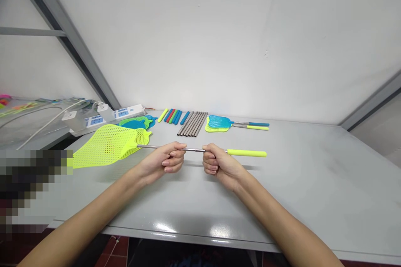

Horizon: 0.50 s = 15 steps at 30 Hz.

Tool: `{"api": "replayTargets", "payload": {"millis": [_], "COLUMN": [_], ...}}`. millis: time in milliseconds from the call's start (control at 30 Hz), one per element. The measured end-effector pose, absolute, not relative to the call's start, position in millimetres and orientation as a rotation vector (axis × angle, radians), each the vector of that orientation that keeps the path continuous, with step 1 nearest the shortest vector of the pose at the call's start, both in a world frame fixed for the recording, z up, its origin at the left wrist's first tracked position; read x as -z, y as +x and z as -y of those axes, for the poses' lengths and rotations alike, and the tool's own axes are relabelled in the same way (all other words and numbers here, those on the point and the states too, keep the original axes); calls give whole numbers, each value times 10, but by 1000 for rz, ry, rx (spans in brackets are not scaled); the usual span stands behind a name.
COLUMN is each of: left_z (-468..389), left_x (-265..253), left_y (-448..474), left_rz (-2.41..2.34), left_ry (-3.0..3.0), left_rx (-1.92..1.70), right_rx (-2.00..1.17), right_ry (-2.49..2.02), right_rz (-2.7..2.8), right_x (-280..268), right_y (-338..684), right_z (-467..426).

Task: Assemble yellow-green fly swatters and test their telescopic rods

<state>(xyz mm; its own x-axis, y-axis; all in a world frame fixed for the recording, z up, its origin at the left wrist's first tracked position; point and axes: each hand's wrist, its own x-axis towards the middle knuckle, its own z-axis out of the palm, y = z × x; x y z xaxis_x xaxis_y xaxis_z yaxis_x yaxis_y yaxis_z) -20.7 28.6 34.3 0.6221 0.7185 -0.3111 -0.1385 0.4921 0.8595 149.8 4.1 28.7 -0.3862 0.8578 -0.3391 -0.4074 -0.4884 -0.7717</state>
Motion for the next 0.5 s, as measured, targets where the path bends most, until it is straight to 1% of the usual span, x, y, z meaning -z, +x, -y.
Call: {"api": "replayTargets", "payload": {"millis": [233,433,500], "left_z": [-324,-300,-290], "left_x": [-384,-249,-186], "left_y": [-251,-217,-192], "left_rz": [-758,-687,-672], "left_ry": [924,1063,1080], "left_rx": [-575,-695,-718], "right_rx": [-1951,-1788,-1782], "right_ry": [-942,-979,-968], "right_rz": [795,949,981], "right_x": [-288,-273,-255], "right_y": [1545,1534,1522], "right_z": [-63,-44,-25]}}
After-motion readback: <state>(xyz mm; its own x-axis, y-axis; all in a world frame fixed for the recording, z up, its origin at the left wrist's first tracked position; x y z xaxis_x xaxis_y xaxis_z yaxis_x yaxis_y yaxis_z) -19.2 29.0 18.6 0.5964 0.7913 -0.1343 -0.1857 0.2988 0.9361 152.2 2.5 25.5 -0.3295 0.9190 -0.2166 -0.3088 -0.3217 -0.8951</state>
